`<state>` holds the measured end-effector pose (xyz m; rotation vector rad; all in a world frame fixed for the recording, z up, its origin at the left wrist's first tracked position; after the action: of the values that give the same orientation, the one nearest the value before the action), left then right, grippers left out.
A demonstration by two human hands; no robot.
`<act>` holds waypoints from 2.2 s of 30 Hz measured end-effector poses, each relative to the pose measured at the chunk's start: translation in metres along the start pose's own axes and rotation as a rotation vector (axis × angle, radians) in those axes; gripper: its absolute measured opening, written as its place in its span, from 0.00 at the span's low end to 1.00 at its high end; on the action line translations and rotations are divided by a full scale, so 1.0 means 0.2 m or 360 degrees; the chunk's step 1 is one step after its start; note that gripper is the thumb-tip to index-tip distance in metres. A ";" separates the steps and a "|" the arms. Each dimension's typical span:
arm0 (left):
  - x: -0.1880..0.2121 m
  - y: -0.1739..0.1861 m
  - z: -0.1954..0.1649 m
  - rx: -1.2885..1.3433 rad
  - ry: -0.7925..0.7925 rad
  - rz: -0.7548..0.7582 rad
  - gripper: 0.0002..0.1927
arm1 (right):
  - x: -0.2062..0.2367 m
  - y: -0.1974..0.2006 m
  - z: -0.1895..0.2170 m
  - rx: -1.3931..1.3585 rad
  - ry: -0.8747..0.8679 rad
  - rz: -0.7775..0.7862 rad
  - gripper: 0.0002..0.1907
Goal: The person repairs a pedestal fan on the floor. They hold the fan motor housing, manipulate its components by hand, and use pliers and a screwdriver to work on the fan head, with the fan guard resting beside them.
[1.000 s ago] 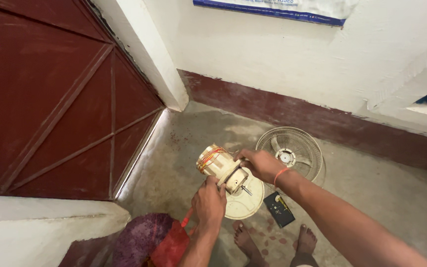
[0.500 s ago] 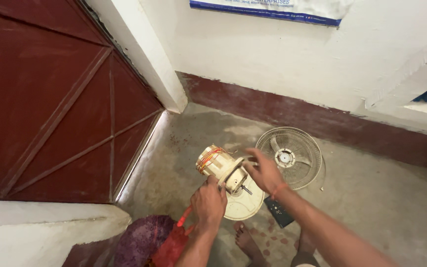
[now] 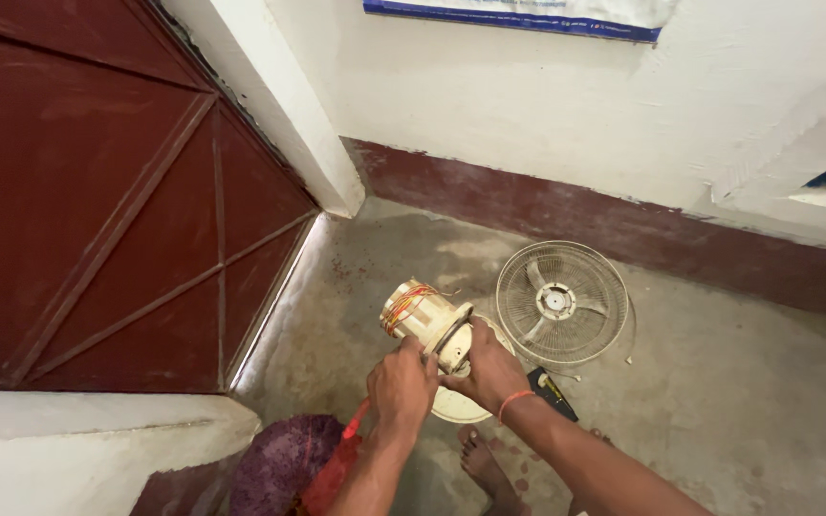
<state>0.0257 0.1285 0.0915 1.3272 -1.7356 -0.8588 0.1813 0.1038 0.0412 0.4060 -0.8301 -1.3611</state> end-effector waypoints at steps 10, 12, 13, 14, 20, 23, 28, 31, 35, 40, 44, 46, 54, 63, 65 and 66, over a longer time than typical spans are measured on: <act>-0.13 0.08 0.13 0.0407 -0.0136 0.0418 0.13 | -0.02 -0.02 -0.05 -0.0465 0.0095 -0.0073 0.47; -0.14 0.08 0.14 0.0410 -0.0131 0.0274 0.13 | -0.02 -0.02 -0.04 -0.0513 0.0138 -0.0107 0.47; -0.15 0.06 0.14 0.0434 -0.0083 0.0290 0.13 | -0.02 -0.02 -0.04 -0.0481 0.0140 -0.0125 0.47; -0.16 0.04 0.14 0.0462 -0.0038 0.0307 0.13 | -0.01 -0.02 -0.03 -0.0445 0.0142 -0.0146 0.46; -0.25 -0.07 0.12 0.0438 0.0148 0.0318 0.14 | 0.02 -0.01 -0.03 -0.0502 0.0223 -0.0218 0.46; -0.27 -0.10 0.12 0.0390 0.0200 0.0346 0.15 | 0.03 -0.03 -0.02 -0.0547 0.0181 -0.0252 0.45; -0.29 -0.12 0.14 0.0320 0.0202 0.0367 0.14 | -0.01 -0.06 -0.03 -0.0600 0.0056 -0.0142 0.45; -0.29 -0.13 0.16 0.0345 0.0216 0.0401 0.14 | -0.04 -0.06 -0.04 -0.0536 0.0002 -0.0095 0.45; -0.30 -0.15 0.16 0.0365 0.0175 0.0375 0.14 | -0.04 -0.05 -0.03 -0.0460 0.0109 -0.0122 0.47; -0.31 -0.15 0.16 0.0318 0.0171 0.0378 0.14 | -0.02 -0.06 -0.01 -0.0477 0.0067 -0.0103 0.47; -0.29 -0.16 0.17 0.0361 0.0141 0.0314 0.14 | -0.03 -0.06 -0.02 -0.0502 0.0021 -0.0052 0.47; -0.29 -0.16 0.16 0.0390 0.0108 0.0275 0.14 | -0.05 -0.05 -0.02 -0.0505 0.0064 -0.0059 0.47; -0.22 -0.04 0.12 0.0414 -0.0030 0.0408 0.17 | -0.06 -0.07 -0.05 -0.0531 -0.0020 -0.0024 0.51; -0.01 -0.07 0.01 -0.0212 -0.0288 0.0110 0.24 | -0.07 -0.07 -0.04 -0.0441 0.0018 -0.0053 0.50; -0.01 -0.07 0.01 -0.0196 -0.0287 0.0016 0.23 | -0.08 -0.07 -0.05 -0.0440 0.0081 -0.0044 0.50; 0.00 -0.06 0.01 -0.0185 -0.0283 -0.0028 0.23 | -0.08 -0.07 -0.05 -0.0437 0.0110 -0.0035 0.50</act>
<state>0.0288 0.1251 0.0792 1.2225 -1.7813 -1.0991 0.1791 0.1137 0.0195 0.2465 -0.5731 -1.4503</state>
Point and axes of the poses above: each hand's wrist, its own x-axis away from the middle knuckle, its own y-axis out of the back of the hand, z = x × y, the point moved 4 cm from there along -x, towards the middle knuckle, and after that the axes turned 3 degrees about z, right-handed, at the moved point
